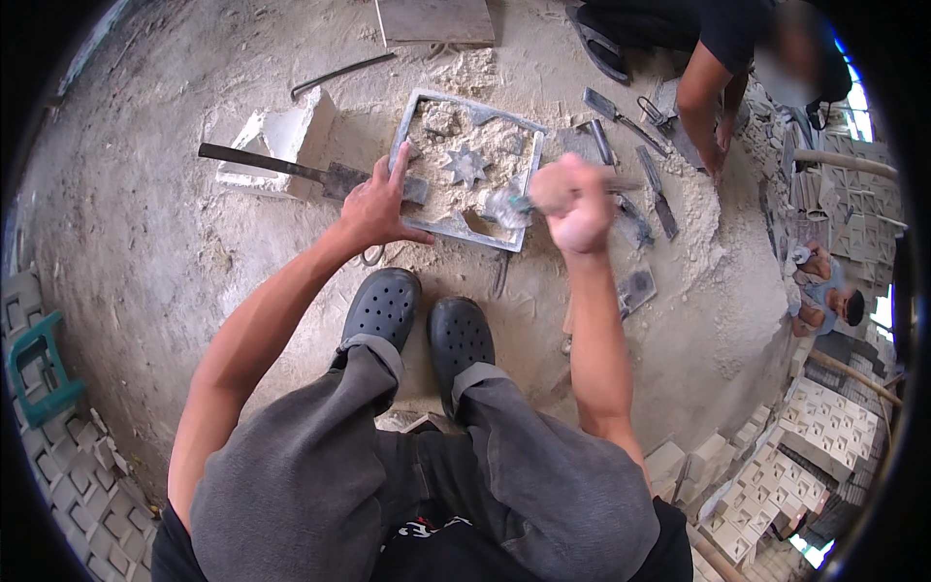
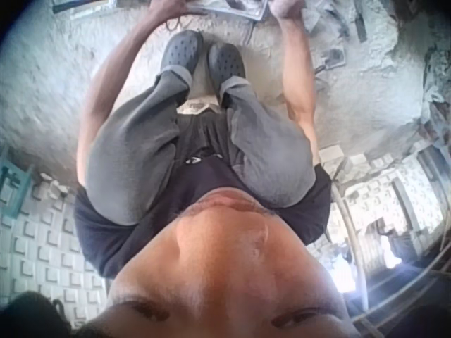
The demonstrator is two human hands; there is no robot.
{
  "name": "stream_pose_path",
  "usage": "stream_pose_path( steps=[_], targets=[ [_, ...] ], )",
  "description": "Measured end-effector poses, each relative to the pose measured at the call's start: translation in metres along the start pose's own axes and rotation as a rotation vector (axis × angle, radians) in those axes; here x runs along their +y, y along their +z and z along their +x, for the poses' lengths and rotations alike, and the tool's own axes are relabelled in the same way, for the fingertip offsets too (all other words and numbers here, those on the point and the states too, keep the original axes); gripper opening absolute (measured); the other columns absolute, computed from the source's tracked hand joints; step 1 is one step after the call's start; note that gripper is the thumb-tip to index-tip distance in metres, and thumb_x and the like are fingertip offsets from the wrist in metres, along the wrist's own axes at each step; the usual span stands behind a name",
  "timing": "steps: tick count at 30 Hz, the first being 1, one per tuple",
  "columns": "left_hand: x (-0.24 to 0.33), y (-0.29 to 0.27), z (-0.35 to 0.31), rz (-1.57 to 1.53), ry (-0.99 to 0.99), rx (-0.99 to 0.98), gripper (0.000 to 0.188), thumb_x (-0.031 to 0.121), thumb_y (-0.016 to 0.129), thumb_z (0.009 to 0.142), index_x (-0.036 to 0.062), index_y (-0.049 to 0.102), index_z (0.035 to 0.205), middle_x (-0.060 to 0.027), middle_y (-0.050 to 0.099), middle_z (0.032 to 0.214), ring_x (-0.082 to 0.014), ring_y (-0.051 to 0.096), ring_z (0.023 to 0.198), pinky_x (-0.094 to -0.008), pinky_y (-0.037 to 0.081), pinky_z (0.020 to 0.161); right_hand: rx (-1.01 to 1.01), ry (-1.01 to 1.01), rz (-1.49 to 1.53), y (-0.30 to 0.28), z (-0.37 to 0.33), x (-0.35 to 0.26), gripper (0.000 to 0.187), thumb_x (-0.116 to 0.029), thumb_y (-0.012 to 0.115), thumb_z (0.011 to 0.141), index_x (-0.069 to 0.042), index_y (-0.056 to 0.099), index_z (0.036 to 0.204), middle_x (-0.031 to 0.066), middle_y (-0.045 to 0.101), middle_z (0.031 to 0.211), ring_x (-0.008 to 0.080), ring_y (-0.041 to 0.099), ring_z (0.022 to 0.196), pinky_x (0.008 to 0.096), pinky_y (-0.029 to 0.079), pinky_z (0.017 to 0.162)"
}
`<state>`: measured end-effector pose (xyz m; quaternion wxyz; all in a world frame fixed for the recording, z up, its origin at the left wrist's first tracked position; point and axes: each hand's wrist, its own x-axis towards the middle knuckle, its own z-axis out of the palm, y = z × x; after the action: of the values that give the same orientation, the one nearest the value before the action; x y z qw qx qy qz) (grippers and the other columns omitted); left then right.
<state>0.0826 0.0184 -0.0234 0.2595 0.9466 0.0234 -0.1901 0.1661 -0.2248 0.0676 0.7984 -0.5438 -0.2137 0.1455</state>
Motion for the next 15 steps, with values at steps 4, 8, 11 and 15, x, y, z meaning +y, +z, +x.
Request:
stream_pose_path(
  steps=[4, 8, 11, 15],
  targets=[
    [-0.007, 0.005, -0.001, -0.010, 0.018, 0.027, 0.156, 0.068, 0.089, 0.050, 0.0055, -0.005, 0.159, -0.0341, 0.033, 0.149, -0.0513, 0.047, 0.131, -0.0496, 0.044, 0.108, 0.244, -0.112, 0.031, 0.017, 0.000, -0.041, 0.050, -0.025, 0.041, 0.101, -0.015, 0.025, 0.055, -0.0031, 0.024, 0.049, 0.0101, 0.018, 0.044, 0.0311, 0.019, 0.045],
    [-0.003, 0.006, 0.002, -0.006, 0.028, 0.043, 0.156, 0.068, 0.089, 0.051, 0.0057, -0.005, 0.159, -0.0337, 0.034, 0.147, -0.0509, 0.048, 0.130, -0.0495, 0.045, 0.107, 0.464, -0.212, -0.096, -0.006, -0.026, 0.023, 0.046, -0.016, 0.045, 0.097, -0.013, 0.029, 0.054, -0.0027, 0.032, 0.047, 0.0084, 0.031, 0.042, 0.0297, 0.024, 0.043],
    [0.003, 0.004, 0.005, 0.008, 0.007, 0.002, 0.155, 0.067, 0.089, 0.051, 0.0061, -0.005, 0.159, -0.0336, 0.035, 0.146, -0.0506, 0.049, 0.129, -0.0498, 0.046, 0.106, 0.530, -0.135, -0.249, -0.022, -0.039, 0.075, 0.042, -0.012, 0.050, 0.094, -0.012, 0.036, 0.054, -0.0025, 0.039, 0.048, 0.0063, 0.034, 0.041, 0.0282, 0.024, 0.041],
    [-0.006, 0.002, 0.005, 0.019, 0.007, 0.037, 0.156, 0.067, 0.089, 0.051, 0.0063, -0.005, 0.159, -0.0337, 0.036, 0.145, -0.0507, 0.051, 0.127, -0.0502, 0.047, 0.105, 0.557, -0.110, -0.175, 0.000, -0.015, 0.031, 0.042, -0.012, 0.051, 0.094, -0.012, 0.038, 0.054, -0.0037, 0.039, 0.049, 0.0055, 0.032, 0.041, 0.0276, 0.023, 0.041]
  ],
)
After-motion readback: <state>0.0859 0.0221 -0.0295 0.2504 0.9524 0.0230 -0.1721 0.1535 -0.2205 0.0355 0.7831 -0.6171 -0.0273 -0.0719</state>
